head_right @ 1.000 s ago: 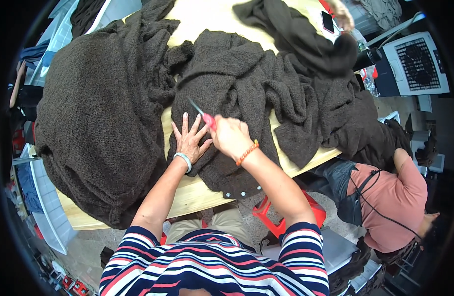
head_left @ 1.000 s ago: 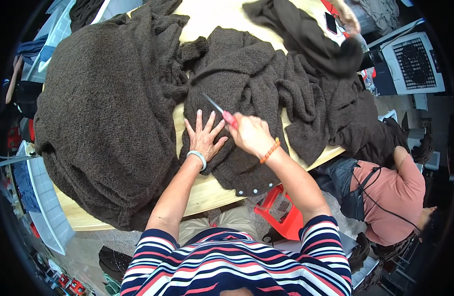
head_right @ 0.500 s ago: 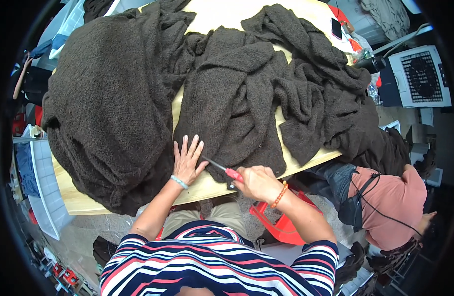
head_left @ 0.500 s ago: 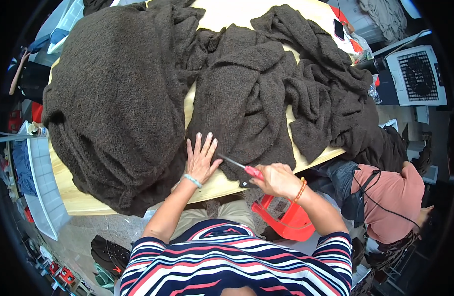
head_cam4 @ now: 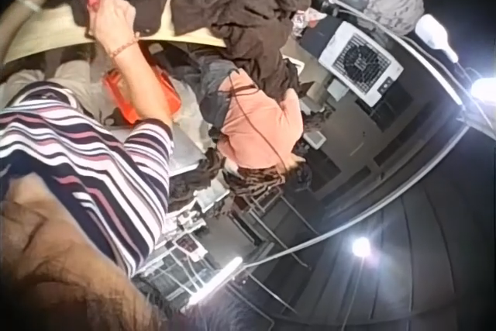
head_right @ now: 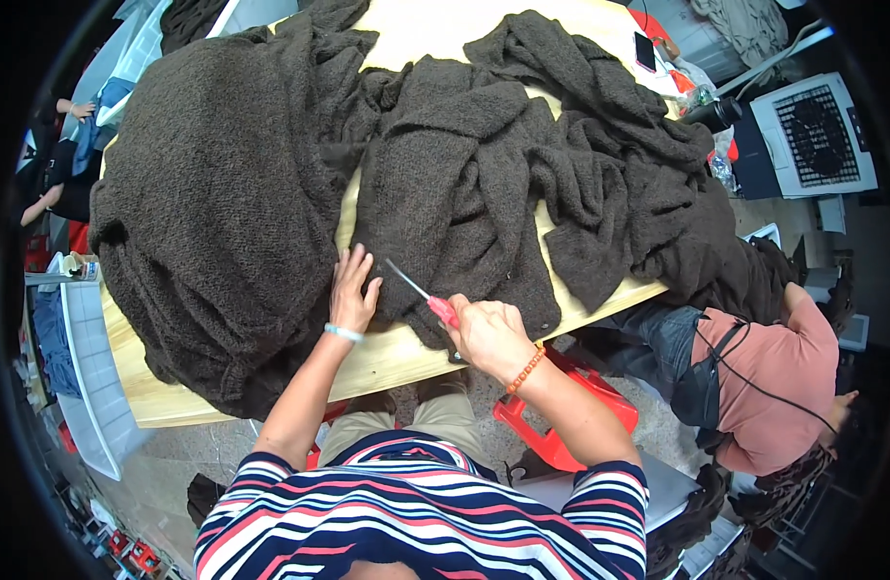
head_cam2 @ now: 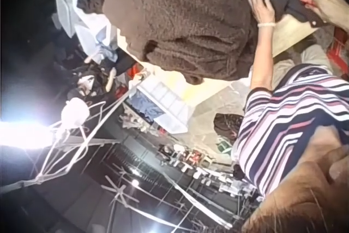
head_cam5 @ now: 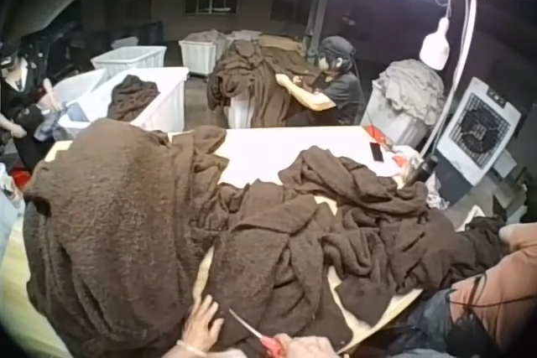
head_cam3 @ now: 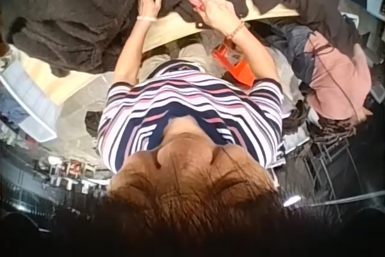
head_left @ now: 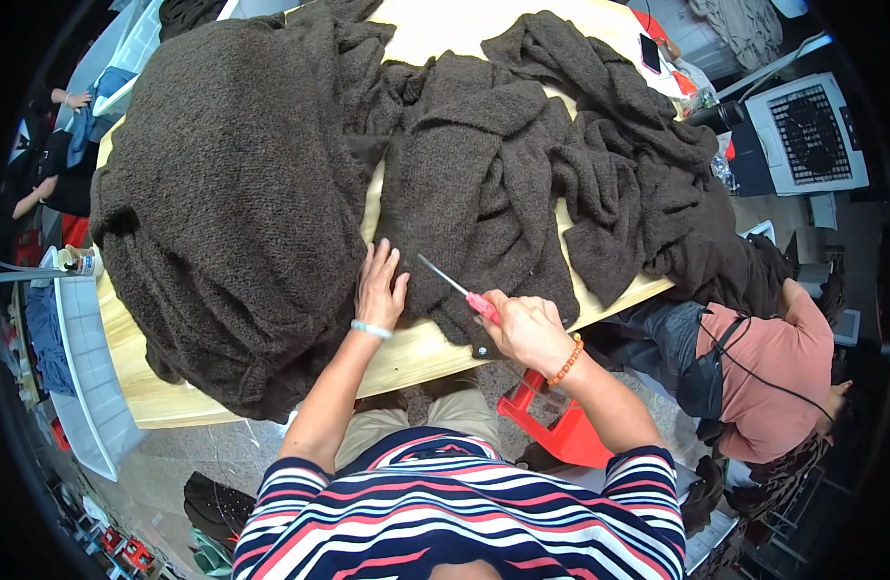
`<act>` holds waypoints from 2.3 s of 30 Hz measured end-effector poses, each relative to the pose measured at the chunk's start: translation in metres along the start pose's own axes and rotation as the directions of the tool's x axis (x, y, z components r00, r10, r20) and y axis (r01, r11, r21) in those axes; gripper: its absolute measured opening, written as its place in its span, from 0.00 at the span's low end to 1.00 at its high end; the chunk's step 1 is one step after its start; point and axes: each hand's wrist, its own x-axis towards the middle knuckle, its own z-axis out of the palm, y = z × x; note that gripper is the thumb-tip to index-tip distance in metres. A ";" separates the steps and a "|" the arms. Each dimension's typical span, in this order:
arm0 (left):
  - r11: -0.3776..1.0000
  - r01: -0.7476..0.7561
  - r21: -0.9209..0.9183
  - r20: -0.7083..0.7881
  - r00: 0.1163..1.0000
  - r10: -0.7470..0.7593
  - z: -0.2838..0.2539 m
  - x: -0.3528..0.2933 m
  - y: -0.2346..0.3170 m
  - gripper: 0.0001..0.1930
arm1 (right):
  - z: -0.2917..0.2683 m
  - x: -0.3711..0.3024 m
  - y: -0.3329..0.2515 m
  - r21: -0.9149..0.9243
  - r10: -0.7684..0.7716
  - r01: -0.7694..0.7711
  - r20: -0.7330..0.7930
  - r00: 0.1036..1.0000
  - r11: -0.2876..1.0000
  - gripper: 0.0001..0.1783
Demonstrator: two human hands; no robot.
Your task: Trim loose threads from finished garments using scissors.
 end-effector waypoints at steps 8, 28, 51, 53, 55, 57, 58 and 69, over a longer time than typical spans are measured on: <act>0.977 -0.075 0.199 -0.002 0.997 0.077 0.021 -0.008 -0.014 0.23 | 0.022 -0.012 0.004 -0.027 -0.069 0.072 0.093 0.993 0.997 0.13; 0.974 -0.075 0.213 0.016 0.997 0.073 0.020 -0.026 -0.015 0.28 | 0.040 -0.011 0.004 -0.020 -0.061 0.063 0.111 0.992 0.998 0.14; 0.950 -0.250 0.186 0.298 0.936 0.188 0.033 -0.051 0.029 0.31 | 0.025 0.065 0.001 -0.051 -0.094 0.084 -0.239 0.967 0.995 0.10; 0.951 -0.265 0.162 0.314 0.927 0.205 0.035 -0.052 0.030 0.33 | 0.015 0.092 0.006 -0.014 0.006 -0.010 -0.270 0.963 1.000 0.12; 0.944 -0.275 0.180 0.334 0.920 0.204 0.034 -0.057 0.025 0.33 | 0.012 0.099 0.009 -0.043 0.012 -0.026 -0.300 0.954 0.999 0.12; 0.941 -0.283 0.184 0.346 0.915 0.207 0.031 -0.059 0.024 0.34 | 0.025 0.081 0.018 -0.072 -0.052 0.035 -0.264 0.963 0.997 0.12; 0.943 -0.278 0.185 0.346 0.916 0.202 0.029 -0.060 0.022 0.34 | 0.028 0.064 0.017 -0.026 -0.106 0.103 -0.174 0.979 0.994 0.13; 0.997 0.082 -0.004 -0.083 0.993 -0.082 0.006 0.035 0.055 0.51 | 0.020 -0.086 0.107 0.129 0.652 -0.639 -0.117 0.749 0.758 0.21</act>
